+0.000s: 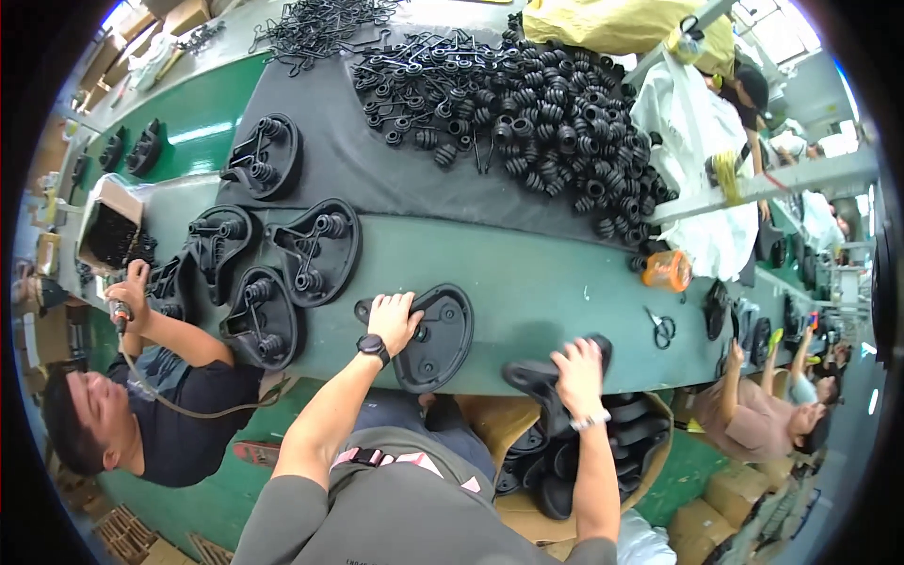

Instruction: Assembling plastic components onto bicycle seats at a factory workbench.

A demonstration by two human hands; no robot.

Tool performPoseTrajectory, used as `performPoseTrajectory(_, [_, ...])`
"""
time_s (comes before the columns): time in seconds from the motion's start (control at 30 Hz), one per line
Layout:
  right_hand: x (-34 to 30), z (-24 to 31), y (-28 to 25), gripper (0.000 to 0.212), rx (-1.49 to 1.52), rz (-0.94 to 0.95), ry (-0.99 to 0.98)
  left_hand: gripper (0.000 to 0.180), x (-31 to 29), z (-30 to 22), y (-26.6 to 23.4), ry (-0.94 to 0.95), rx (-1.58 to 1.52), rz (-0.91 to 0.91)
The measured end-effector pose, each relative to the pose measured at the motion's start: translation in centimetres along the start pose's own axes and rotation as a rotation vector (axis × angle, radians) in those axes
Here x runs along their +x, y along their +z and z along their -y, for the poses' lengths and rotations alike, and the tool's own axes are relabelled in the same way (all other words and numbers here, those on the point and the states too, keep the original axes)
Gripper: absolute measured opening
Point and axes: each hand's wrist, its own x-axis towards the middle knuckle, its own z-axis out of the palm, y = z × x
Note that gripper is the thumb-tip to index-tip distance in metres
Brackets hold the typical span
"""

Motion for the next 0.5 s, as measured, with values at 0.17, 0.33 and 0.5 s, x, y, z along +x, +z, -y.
performPoseTrajectory(0.17, [14.3,1.1,5.3,0.023,-0.098,0.198,-0.134,0.04,-0.4,0.9,-0.3,-0.15,-0.113,-0.136])
performPoseTrajectory(0.33, [22.1,-0.3,5.2,0.027,0.194,0.099,-0.149,0.041,-1.1,1.7,-0.2,-0.24,-0.11,-0.189])
performPoseTrajectory(0.5, [34.6,-6.4,2.6,0.07,-0.079,-0.166,0.174,0.042,-0.6,1.6,-0.2,-0.235,-0.108,-0.179])
